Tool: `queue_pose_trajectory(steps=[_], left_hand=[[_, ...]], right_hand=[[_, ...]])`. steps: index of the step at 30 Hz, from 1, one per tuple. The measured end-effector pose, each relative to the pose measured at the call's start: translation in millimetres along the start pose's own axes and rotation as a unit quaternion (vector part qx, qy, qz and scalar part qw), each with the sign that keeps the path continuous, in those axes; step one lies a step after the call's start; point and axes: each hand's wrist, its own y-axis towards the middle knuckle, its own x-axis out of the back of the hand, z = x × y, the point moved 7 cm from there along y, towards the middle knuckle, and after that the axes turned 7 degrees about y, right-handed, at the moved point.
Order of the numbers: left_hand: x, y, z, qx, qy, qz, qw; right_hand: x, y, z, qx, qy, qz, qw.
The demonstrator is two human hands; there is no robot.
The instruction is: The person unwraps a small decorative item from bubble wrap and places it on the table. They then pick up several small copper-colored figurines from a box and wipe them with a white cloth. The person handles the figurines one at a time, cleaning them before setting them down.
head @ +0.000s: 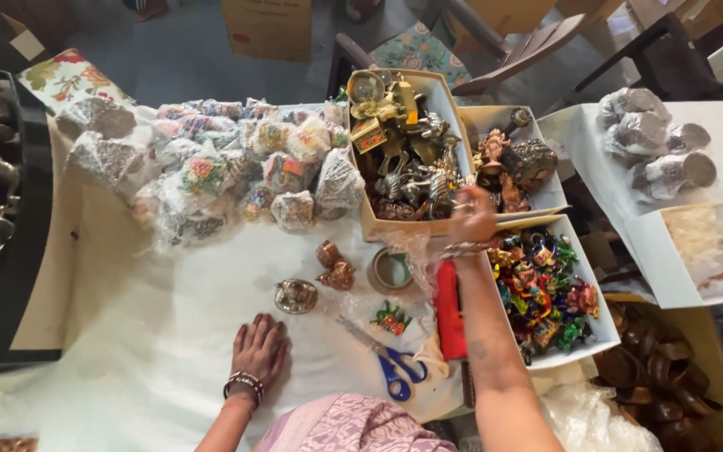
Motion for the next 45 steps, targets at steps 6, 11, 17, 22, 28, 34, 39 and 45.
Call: queue_pose_trajectory(steps=[6,11,17,22,28,34,39,45], left_hand=[[-8,0,2,0.006,0.011,0.016,1.0],[-15,1,4,0.011,0.015,0.027,0.999],[-16,2,4,0.012,0.01,0.037,0.999],[-17,2,4,0.012,0.006,0.028,1.0],[-14,2,5,0.03,0.015,0.034,0.999],[-4,-1,3,0.019,0.018,0.043,0.999],[1,-1,-3,0.005,0.002,0.015,1.0],[1,-1,-3,0.001,0.002,0.018,1.0]], right_hand=[[21,108,-189,-0.067,-0.307,0.089,0.945],[9,111,-273,-0.215,-0.508,0.273,0.788],[20,121,-276,-0.254,-0.487,0.352,0.758],[35,106,-247,-0.159,-0.433,0.256,0.85],[51,93,-232,0.006,-0.188,0.079,0.979],[64,37,-153,-0.011,0.014,-0.049,0.999],[19,-70,-54,-0.108,0.284,0.123,0.945],[-52,-155,50,0.019,0.004,0.229,0.973]])
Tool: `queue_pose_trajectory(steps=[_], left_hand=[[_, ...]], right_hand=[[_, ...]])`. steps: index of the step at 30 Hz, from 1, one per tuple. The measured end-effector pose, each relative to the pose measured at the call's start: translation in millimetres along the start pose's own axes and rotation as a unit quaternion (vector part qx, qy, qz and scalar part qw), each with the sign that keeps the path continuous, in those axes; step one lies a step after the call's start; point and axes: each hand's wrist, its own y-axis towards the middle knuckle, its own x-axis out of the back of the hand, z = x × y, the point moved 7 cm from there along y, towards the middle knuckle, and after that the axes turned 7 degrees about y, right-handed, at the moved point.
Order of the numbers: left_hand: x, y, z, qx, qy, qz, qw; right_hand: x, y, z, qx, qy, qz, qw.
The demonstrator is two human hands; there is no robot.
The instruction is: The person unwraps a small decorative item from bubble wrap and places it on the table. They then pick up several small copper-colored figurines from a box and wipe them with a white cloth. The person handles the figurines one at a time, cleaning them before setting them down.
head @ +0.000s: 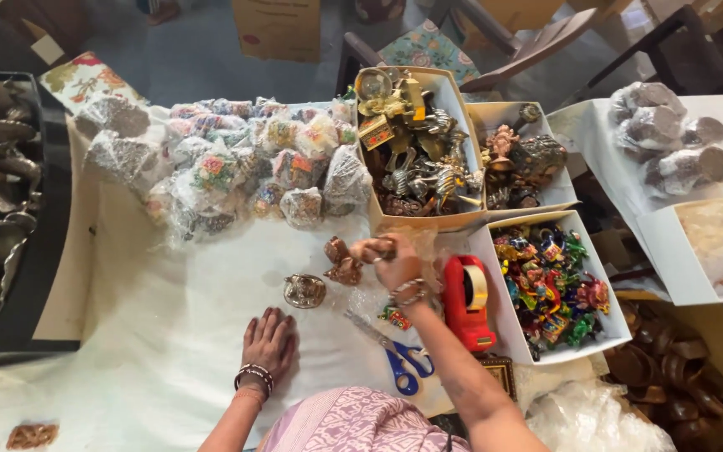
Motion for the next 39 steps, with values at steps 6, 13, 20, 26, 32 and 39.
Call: queue_pose_trajectory(steps=[6,13,20,26,32,39], left_hand=[[-2,3,4,0.006,-0.01,-0.025,1.0],[-3,1,2,0.011,-0.008,-0.016,1.0],[-4,4,2,0.02,0.002,-0.007,1.0],[-8,2,4,0.019,0.004,-0.015,1.0],[-19,1,7,0.016,0.016,0.002,1.0],[-24,2,9,0.011,0.022,0.03,0.999]], right_hand=[[-36,3,-26,-0.076,-0.103,0.076,0.989],[2,13,-23,0.052,-0.064,0.082,0.993],[110,112,-106,-0.014,-0.053,-0.187,0.981],[151,207,-214,-0.033,-0.202,-0.13,0.97],[124,252,-280,-0.06,-0.356,0.053,0.931],[124,249,-304,-0.117,-0.479,0.123,0.861]])
